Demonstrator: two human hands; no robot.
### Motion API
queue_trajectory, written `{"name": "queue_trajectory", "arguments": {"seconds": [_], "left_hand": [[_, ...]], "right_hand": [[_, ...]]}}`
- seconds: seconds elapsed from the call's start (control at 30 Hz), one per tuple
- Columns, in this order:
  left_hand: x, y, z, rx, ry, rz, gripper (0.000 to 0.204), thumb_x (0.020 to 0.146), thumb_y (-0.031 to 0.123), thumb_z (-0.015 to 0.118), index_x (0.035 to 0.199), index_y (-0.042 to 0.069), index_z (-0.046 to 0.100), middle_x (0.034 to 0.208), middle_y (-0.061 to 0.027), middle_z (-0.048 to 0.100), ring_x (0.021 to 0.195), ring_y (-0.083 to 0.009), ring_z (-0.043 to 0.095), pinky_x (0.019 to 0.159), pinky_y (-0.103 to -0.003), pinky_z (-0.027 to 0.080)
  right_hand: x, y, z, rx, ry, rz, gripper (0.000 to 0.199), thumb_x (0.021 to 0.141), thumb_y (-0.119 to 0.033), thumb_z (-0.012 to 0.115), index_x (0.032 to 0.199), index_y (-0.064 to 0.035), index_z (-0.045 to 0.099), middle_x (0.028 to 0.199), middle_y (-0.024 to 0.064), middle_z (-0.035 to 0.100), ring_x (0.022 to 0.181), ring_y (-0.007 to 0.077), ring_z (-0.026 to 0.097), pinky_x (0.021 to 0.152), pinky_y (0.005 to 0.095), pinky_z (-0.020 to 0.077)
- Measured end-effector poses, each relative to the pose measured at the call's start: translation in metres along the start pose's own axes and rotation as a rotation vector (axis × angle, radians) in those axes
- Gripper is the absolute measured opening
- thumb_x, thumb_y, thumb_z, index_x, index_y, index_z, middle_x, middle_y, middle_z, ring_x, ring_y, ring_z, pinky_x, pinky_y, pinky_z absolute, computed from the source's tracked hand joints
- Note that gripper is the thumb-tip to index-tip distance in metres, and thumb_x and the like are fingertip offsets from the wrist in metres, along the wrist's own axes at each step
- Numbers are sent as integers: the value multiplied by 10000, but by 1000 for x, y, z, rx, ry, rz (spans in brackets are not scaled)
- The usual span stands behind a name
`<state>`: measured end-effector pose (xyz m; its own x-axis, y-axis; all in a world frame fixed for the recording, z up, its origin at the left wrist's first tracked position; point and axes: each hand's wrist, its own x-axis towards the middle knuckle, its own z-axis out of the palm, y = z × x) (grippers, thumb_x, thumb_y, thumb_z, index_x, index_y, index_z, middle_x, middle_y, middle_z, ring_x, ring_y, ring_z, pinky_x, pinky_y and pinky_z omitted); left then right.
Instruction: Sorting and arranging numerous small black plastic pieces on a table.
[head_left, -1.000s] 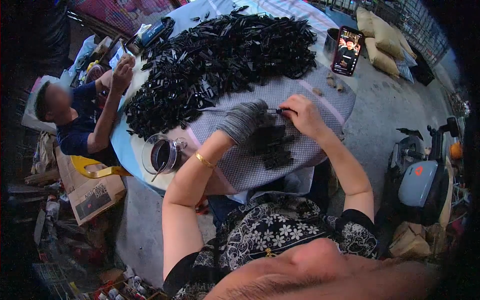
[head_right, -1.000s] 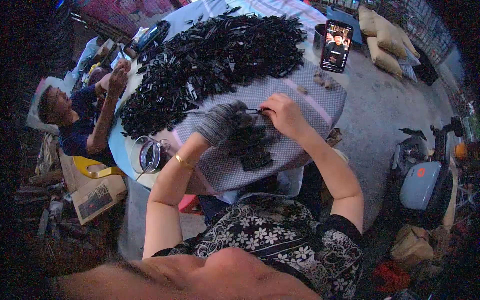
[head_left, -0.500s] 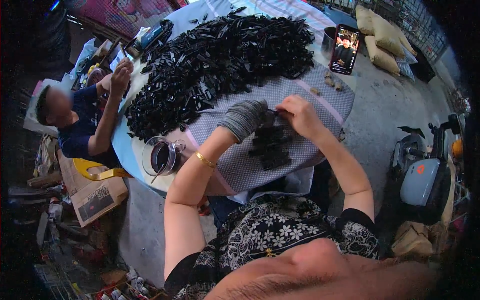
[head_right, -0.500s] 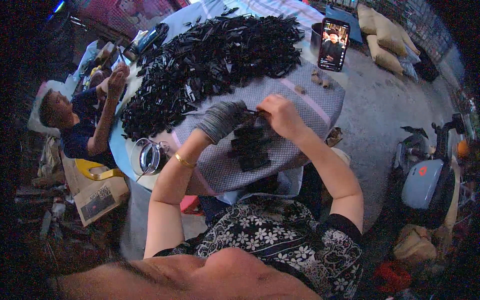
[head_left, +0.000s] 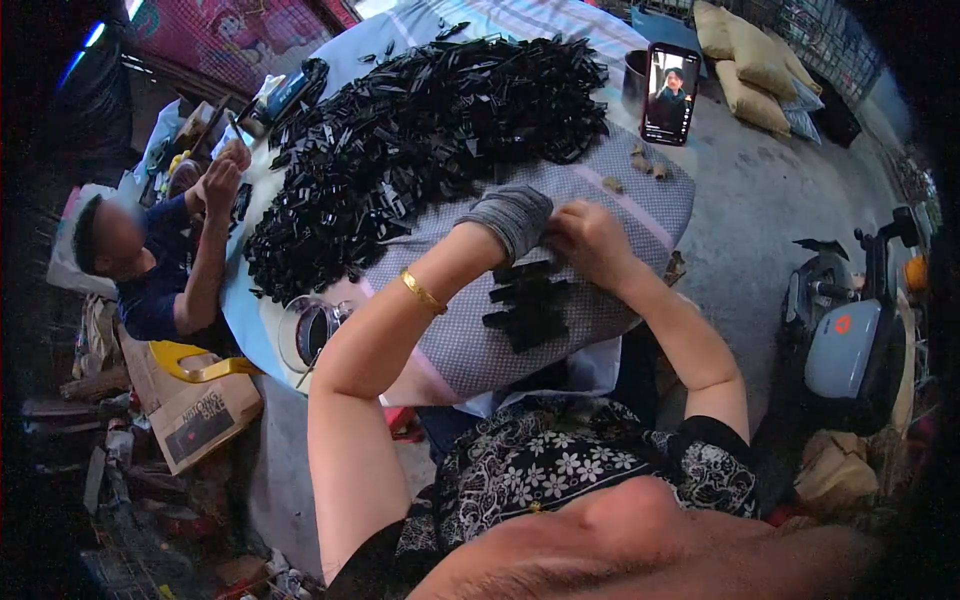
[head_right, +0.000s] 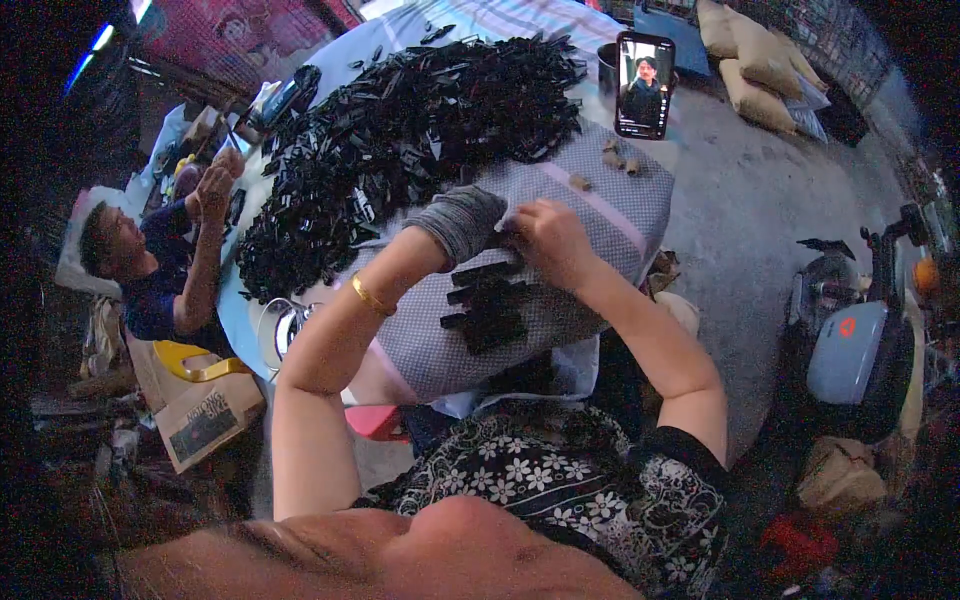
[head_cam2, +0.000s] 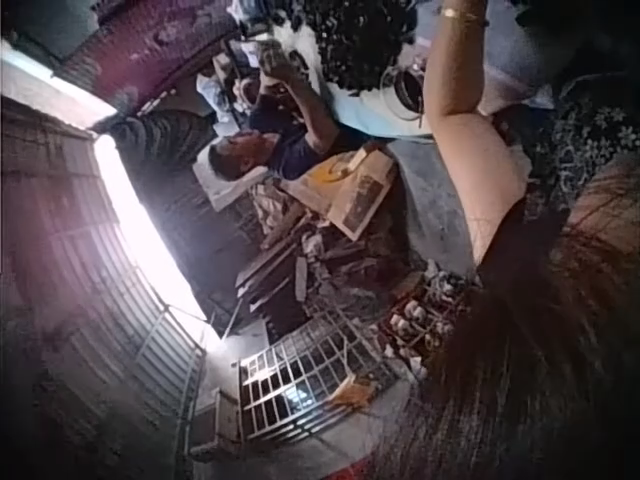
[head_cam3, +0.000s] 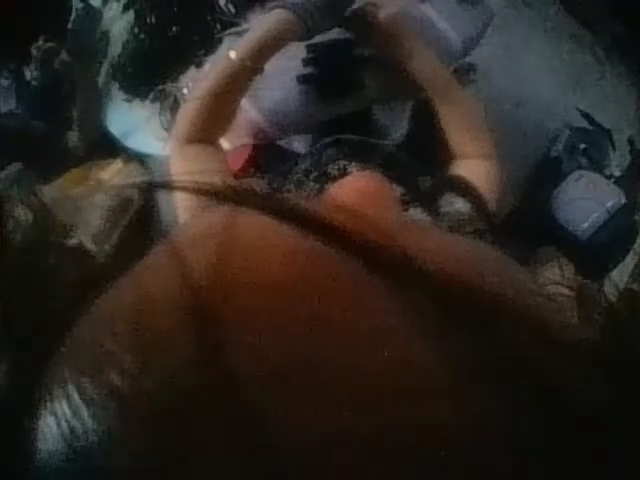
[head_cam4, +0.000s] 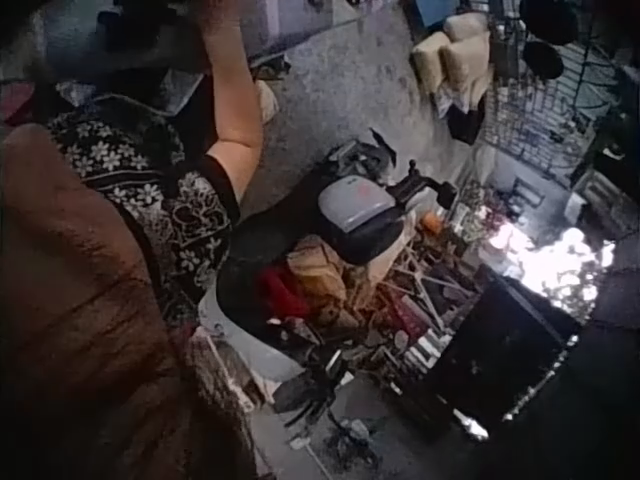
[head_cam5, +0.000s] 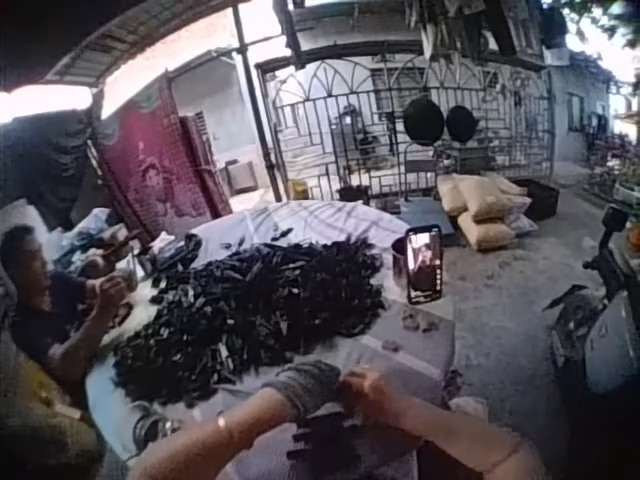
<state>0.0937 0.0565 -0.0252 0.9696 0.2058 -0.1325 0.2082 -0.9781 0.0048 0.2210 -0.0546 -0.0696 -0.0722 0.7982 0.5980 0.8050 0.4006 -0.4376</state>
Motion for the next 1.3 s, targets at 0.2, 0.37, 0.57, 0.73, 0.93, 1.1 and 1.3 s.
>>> {"name": "queue_trajectory", "arguments": {"seconds": [0.2, 0.37, 0.57, 0.73, 0.93, 1.1, 1.3], "left_hand": [[8, 4, -5, 53, -36, 31, 311, 748, 336, 603, 800, 31, 627, 770, -175, 623, 737, -340, 612, 660, -399, 484], [3, -4, 2, 19, -36, 0, 334, 761, 356, 598, 802, 25, 623, 755, -180, 622, 733, -326, 615, 657, -411, 477], [-18, -11, -5, -163, 108, 19, 231, 760, 255, 598, 859, 46, 604, 834, -207, 612, 758, -347, 598, 636, -403, 471], [-46, 15, 9, -746, 352, -59, 390, 769, 173, 635, 1120, 61, 507, 795, -151, 631, 699, -267, 618, 622, -355, 476], [-52, 23, 12, -376, 257, -87, 603, 792, 307, 600, 1306, 112, 353, 816, -184, 613, 690, -359, 598, 614, -422, 472], [-64, -5, 8, -412, 599, -117, 509, 765, 307, 635, 1198, 101, 464, 942, -155, 591, 869, -324, 567, 727, -409, 458], [-67, -60, 30, -121, 830, -713, 385, 741, 350, 615, 999, 73, 550, 975, -163, 524, 846, -352, 522, 723, -427, 450]], "right_hand": [[1, -3, -5, -113, -34, 32, 144, 655, -97, 620, 786, -46, 587, 829, 118, 552, 826, 306, 548, 686, 380, 455], [3, -5, 1, -120, -53, -2, 102, 678, -75, 593, 771, -35, 586, 840, 115, 558, 826, 300, 549, 705, 396, 454], [0, 8, -10, 371, -85, 49, 205, 702, -53, 643, 903, -20, 613, 814, 110, 578, 737, 258, 564, 663, 346, 467], [4, 7, -9, 852, -231, 375, 206, 751, -91, 667, 923, 3, 605, 884, 68, 610, 827, 148, 581, 699, 292, 483], [11, -14, -26, 491, -427, 462, 212, 787, -139, 661, 922, 14, 605, 845, 95, 649, 778, 138, 605, 715, 280, 478], [11, -10, -7, 460, -252, 390, 184, 743, -136, 672, 877, -15, 635, 799, 118, 637, 727, 188, 620, 662, 298, 475], [36, -18, -17, 351, -711, 76, 249, 722, -280, 662, 842, -62, 666, 767, 81, 613, 710, 224, 600, 626, 332, 471]]}}
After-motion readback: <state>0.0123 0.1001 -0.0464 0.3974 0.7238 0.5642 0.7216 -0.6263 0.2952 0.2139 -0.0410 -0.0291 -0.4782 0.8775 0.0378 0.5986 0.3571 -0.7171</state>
